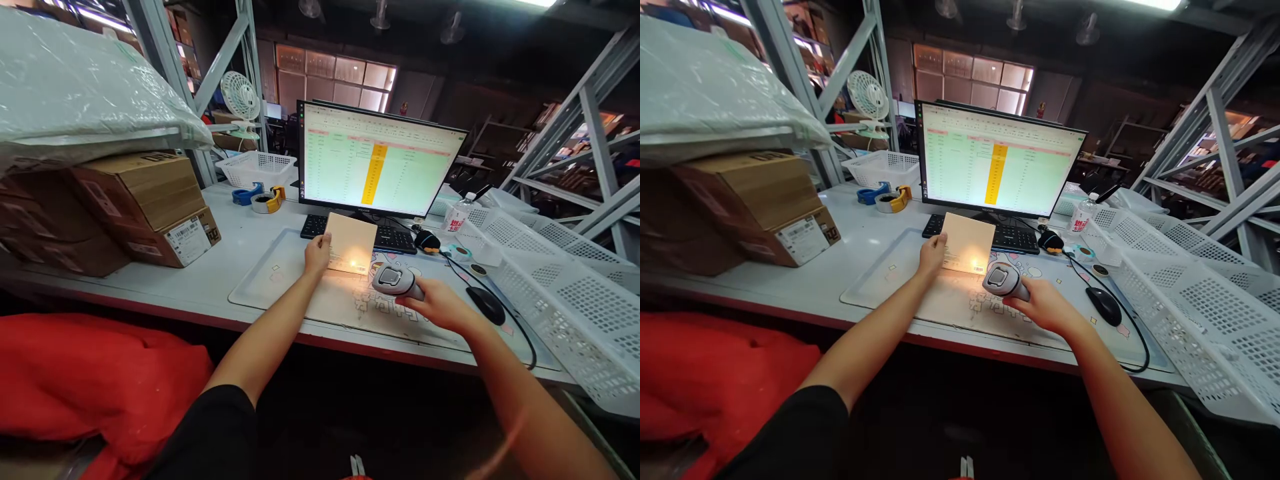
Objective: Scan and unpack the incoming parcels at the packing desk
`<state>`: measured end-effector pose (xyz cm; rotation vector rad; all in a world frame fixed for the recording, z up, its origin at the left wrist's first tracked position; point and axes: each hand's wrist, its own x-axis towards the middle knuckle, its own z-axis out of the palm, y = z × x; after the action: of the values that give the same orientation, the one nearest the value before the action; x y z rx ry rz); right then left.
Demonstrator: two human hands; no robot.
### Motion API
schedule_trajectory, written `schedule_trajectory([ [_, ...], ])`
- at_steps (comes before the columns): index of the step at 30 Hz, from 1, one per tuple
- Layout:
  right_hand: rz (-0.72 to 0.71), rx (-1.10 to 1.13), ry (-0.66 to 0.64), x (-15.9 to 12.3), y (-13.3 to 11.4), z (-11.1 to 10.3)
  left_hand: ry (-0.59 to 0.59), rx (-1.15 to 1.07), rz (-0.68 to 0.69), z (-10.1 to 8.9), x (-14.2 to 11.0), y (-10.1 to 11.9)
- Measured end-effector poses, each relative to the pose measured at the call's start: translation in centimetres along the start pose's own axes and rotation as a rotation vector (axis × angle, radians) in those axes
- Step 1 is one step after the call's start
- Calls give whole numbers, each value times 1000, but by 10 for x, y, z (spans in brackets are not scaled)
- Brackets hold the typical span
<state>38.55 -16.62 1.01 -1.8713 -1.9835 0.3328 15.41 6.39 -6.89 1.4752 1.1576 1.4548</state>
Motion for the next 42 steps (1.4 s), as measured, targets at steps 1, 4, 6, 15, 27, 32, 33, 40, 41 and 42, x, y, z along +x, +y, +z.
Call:
schedule_trajectory([
  [1,1,-8,20,3,3,3,0,1,3,0,0,0],
  [4,37,-66,110,12,25,9,4,3,9,-1,1,0],
  [6,80,-110,160,15,43,9,4,8,14,-2,2,1],
  [15,346,-322,127,19,106,0,-24,54,53,-4,2,2],
  [27,283,-342,206,11,152,16,-98,138,-51,-4,8,-1],
  [32,254,-361,500,-27,231,-11,-132,132,-136,-1,14,-9],
  [33,269,-379,545,-36,246,-14,-144,126,-154,1,14,-11],
  [40,304,-291,586,-66,281,3,-256,94,-240,4,16,-19],
  [41,298,-285,581,-67,280,5,-271,95,-247,3,16,-19],
  [42,290,-280,573,-67,279,7,-284,96,-251,2,16,-19],
])
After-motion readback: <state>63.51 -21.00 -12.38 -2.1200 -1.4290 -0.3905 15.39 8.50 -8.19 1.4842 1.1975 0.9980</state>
